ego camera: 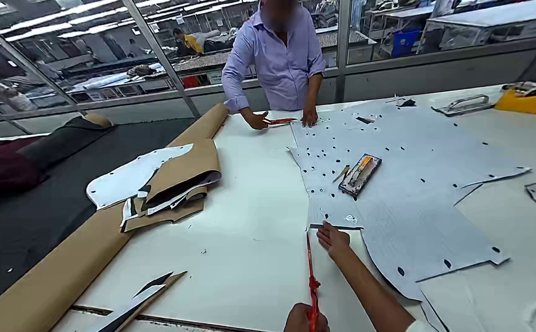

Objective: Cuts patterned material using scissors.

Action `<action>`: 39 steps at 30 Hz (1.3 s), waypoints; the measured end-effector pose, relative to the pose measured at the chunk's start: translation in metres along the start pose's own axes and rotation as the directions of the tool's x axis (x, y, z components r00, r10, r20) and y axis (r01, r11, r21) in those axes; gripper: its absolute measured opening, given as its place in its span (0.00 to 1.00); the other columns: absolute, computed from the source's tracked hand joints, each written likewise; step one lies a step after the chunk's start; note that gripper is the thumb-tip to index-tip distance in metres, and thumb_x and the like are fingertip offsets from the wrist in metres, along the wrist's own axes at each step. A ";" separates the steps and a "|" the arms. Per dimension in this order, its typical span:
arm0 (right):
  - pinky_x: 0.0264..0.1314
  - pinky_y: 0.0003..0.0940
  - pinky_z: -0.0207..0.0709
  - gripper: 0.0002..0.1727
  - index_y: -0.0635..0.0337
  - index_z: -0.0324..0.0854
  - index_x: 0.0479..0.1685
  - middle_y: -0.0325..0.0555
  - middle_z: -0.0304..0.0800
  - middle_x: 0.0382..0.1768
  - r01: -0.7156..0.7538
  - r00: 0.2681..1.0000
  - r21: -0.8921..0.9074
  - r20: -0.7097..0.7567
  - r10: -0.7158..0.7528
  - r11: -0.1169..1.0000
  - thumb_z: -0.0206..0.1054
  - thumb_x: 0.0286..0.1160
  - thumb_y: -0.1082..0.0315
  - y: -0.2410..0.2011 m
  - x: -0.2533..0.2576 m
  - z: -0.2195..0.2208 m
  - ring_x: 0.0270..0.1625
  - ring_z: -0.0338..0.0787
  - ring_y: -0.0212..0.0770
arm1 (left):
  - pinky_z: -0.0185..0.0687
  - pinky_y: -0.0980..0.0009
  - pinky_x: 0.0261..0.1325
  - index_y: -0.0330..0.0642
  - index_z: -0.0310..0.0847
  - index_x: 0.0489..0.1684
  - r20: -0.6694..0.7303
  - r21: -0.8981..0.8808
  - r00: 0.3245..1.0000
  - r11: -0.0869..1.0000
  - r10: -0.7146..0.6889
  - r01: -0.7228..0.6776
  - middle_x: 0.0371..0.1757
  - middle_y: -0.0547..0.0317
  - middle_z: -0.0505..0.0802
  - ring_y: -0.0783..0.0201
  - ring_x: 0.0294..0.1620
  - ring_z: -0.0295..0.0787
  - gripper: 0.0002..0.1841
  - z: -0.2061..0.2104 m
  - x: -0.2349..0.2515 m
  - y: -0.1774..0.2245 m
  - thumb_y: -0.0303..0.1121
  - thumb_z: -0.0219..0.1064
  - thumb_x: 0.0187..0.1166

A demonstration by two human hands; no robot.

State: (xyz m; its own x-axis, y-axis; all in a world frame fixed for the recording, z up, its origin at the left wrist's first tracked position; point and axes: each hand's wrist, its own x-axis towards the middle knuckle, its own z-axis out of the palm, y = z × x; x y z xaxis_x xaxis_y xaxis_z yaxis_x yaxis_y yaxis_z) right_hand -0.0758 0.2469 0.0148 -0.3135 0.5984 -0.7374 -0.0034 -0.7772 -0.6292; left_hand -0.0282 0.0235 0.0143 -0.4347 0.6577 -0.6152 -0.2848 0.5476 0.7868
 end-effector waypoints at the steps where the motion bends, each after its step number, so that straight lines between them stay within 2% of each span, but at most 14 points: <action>1: 0.44 0.36 0.84 0.23 0.72 0.74 0.65 0.57 0.90 0.47 -0.006 1.000 0.005 -0.001 0.006 1.000 0.71 0.81 0.64 0.000 0.000 0.004 0.42 0.91 0.42 | 0.86 0.67 0.33 0.37 0.87 0.26 0.005 0.012 1.000 1.000 0.001 -0.001 0.24 0.60 0.94 0.69 0.24 0.89 0.11 -0.001 0.004 0.002 0.32 0.68 0.77; 4: 0.44 0.36 0.84 0.24 0.72 0.72 0.68 0.59 0.88 0.49 -0.008 1.000 0.043 -0.014 0.009 0.999 0.72 0.79 0.67 -0.003 0.002 0.013 0.43 0.90 0.43 | 0.85 0.65 0.32 0.39 0.86 0.23 -0.005 0.117 1.000 0.993 -0.014 0.015 0.23 0.61 0.92 0.68 0.23 0.88 0.12 -0.004 0.015 0.015 0.37 0.71 0.73; 7: 0.42 0.36 0.85 0.25 0.71 0.70 0.69 0.59 0.87 0.50 -0.003 0.999 0.063 -0.038 0.005 0.998 0.73 0.77 0.70 -0.003 0.006 0.021 0.42 0.90 0.43 | 0.85 0.59 0.37 0.40 0.85 0.23 -0.029 0.248 0.997 0.966 -0.073 0.078 0.24 0.60 0.91 0.64 0.26 0.88 0.14 -0.006 0.018 0.024 0.41 0.73 0.70; 12: 0.38 0.34 0.85 0.23 0.72 0.72 0.65 0.59 0.87 0.46 0.024 0.998 0.027 -0.064 -0.023 0.999 0.73 0.75 0.73 -0.002 0.008 0.022 0.36 0.90 0.42 | 0.83 0.51 0.41 0.37 0.86 0.25 -0.057 0.356 0.993 0.927 -0.104 0.118 0.26 0.55 0.90 0.58 0.31 0.88 0.17 -0.005 0.010 0.020 0.44 0.74 0.68; 17: 0.37 0.33 0.85 0.21 0.71 0.74 0.61 0.56 0.88 0.44 0.034 0.997 0.024 -0.075 -0.032 0.999 0.75 0.73 0.74 0.000 0.009 0.020 0.36 0.90 0.39 | 0.83 0.53 0.38 0.39 0.85 0.25 -0.071 0.364 0.990 0.920 -0.124 0.141 0.24 0.57 0.89 0.60 0.28 0.87 0.17 -0.005 0.014 0.028 0.45 0.75 0.67; 22: 0.40 0.34 0.85 0.19 0.72 0.76 0.60 0.58 0.88 0.46 0.060 0.995 0.021 -0.080 -0.058 0.998 0.74 0.75 0.73 0.000 0.006 0.022 0.38 0.90 0.41 | 0.84 0.47 0.50 0.34 0.86 0.36 -0.125 0.432 0.979 0.879 -0.161 0.200 0.35 0.49 0.92 0.52 0.40 0.91 0.20 -0.002 0.018 0.049 0.47 0.75 0.70; 25: 0.40 0.33 0.84 0.19 0.71 0.76 0.59 0.56 0.88 0.45 0.050 0.996 0.002 -0.072 -0.050 0.999 0.75 0.74 0.72 -0.002 0.004 0.021 0.38 0.89 0.39 | 0.83 0.46 0.51 0.33 0.85 0.38 -0.133 0.465 0.975 0.858 -0.177 0.219 0.37 0.47 0.92 0.50 0.42 0.91 0.21 0.000 0.023 0.061 0.47 0.74 0.73; 29: 0.37 0.36 0.83 0.16 0.70 0.78 0.52 0.53 0.88 0.39 0.070 0.992 -0.009 -0.103 -0.071 0.998 0.77 0.72 0.70 0.000 0.009 0.025 0.35 0.88 0.40 | 0.83 0.46 0.56 0.32 0.85 0.43 -0.163 0.491 0.970 0.839 -0.178 0.236 0.44 0.44 0.92 0.48 0.49 0.91 0.21 -0.001 0.036 0.079 0.47 0.72 0.76; 35: 0.39 0.37 0.83 0.16 0.69 0.80 0.53 0.54 0.88 0.39 0.055 0.992 -0.069 -0.109 -0.063 0.996 0.76 0.74 0.68 -0.001 0.011 0.027 0.36 0.87 0.41 | 0.82 0.46 0.55 0.33 0.85 0.43 -0.169 0.523 0.967 0.814 -0.192 0.253 0.45 0.44 0.91 0.48 0.50 0.90 0.20 -0.002 0.041 0.095 0.46 0.71 0.78; 39: 0.34 0.35 0.80 0.14 0.67 0.80 0.49 0.50 0.87 0.35 0.063 0.991 -0.101 -0.113 -0.074 0.993 0.76 0.74 0.68 0.001 0.012 0.027 0.31 0.85 0.38 | 0.82 0.45 0.58 0.33 0.85 0.46 -0.165 0.545 0.965 0.797 -0.203 0.261 0.49 0.42 0.91 0.47 0.54 0.90 0.19 -0.002 0.038 0.100 0.45 0.69 0.79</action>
State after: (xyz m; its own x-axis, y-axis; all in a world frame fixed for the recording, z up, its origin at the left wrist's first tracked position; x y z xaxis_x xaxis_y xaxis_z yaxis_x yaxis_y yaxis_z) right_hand -0.1049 0.2480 0.0119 -0.2028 0.6726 -0.7117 0.0724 -0.7145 -0.6959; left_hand -0.0747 0.1025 0.0691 -0.5027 0.4385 -0.7450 0.1255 0.8897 0.4390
